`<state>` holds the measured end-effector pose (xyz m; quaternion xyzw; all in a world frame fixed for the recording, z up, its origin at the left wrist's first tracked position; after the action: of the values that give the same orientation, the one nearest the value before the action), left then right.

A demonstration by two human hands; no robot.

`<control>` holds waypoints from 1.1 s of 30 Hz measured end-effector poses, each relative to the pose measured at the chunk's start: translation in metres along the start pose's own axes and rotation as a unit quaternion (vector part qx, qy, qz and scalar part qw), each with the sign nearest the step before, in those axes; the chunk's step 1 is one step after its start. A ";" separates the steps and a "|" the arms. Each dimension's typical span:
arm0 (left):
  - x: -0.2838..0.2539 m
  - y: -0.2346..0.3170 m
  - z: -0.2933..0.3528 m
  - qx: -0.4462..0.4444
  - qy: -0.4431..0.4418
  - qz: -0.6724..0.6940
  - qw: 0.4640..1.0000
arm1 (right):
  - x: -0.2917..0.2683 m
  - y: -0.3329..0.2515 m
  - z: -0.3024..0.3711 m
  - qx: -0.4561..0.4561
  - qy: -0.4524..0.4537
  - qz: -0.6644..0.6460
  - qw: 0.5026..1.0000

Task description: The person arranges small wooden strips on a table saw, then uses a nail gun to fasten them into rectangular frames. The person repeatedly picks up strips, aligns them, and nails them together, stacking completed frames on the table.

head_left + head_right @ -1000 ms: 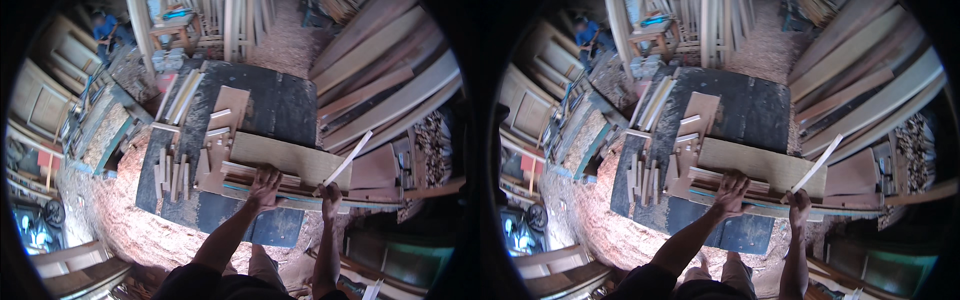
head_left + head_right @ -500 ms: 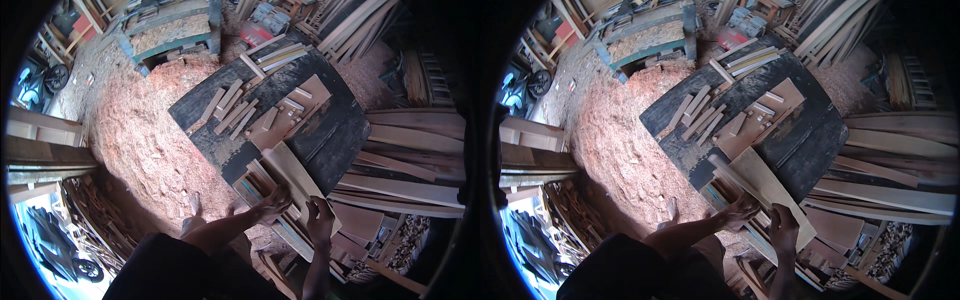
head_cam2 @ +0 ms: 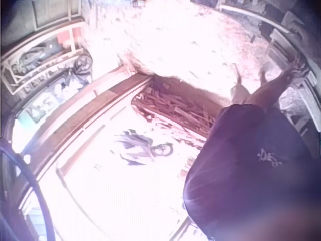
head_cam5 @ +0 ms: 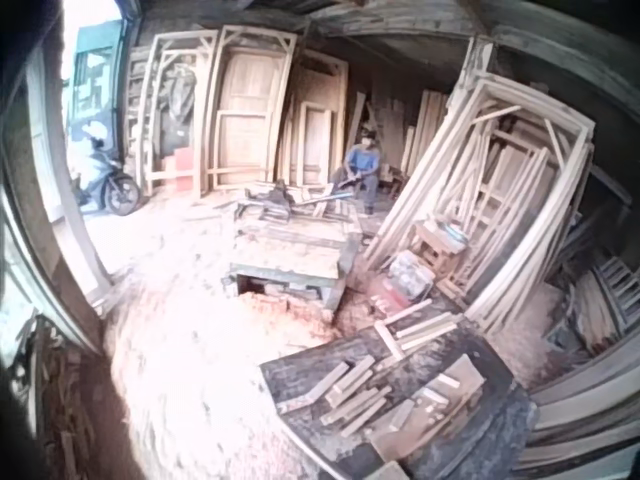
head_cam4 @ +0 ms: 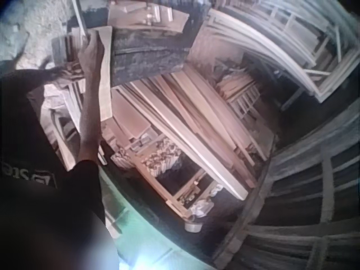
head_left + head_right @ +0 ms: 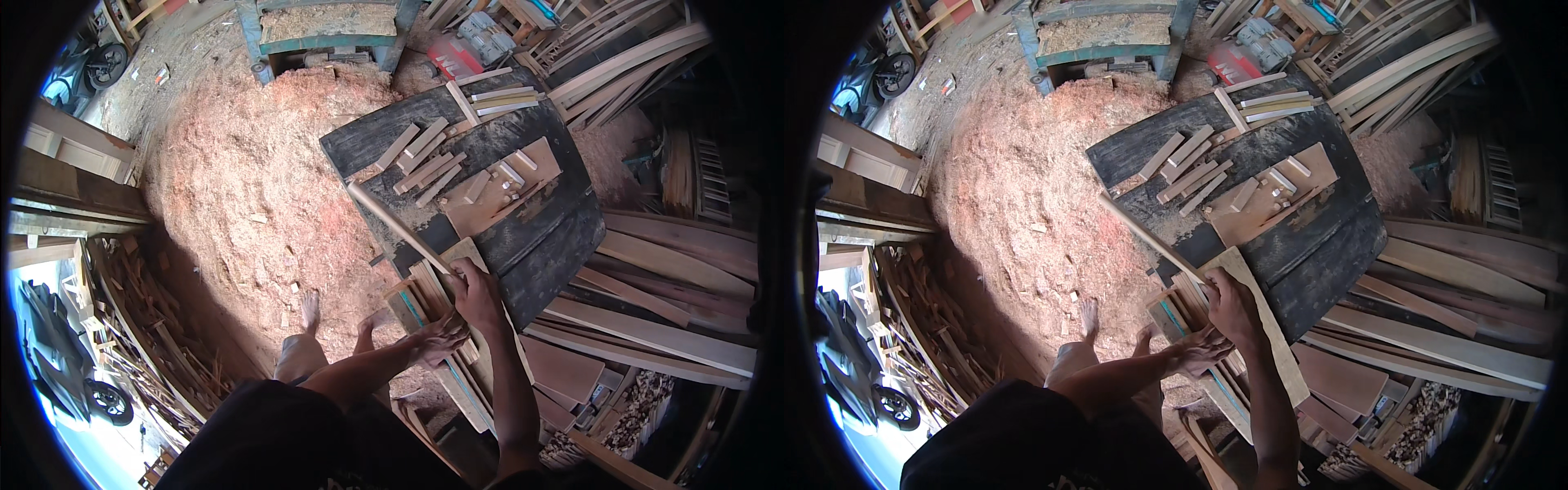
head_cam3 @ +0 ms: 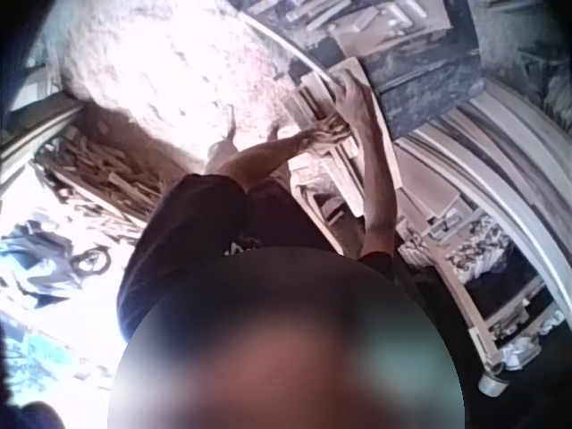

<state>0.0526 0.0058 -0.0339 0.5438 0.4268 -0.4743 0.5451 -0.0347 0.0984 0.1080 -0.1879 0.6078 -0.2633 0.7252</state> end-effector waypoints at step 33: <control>0.025 0.009 -0.012 -0.023 -0.024 -0.099 0.995 | 0.112 -0.027 -0.131 0.047 -0.272 0.183 0.944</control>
<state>0.0664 0.0165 -0.0576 0.4747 0.4764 -0.5289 0.5176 -0.1537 0.0149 0.0108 -0.1035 0.3986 -0.0933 0.9065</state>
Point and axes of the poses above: each hand's wrist, its own z-axis away from the middle knuckle, its own x-axis out of the palm, y = z × x, the point moved 2 cm from there along -z, towards the middle knuckle, and after that the axes turned 3 degrees about -y, right-handed, at the moved point
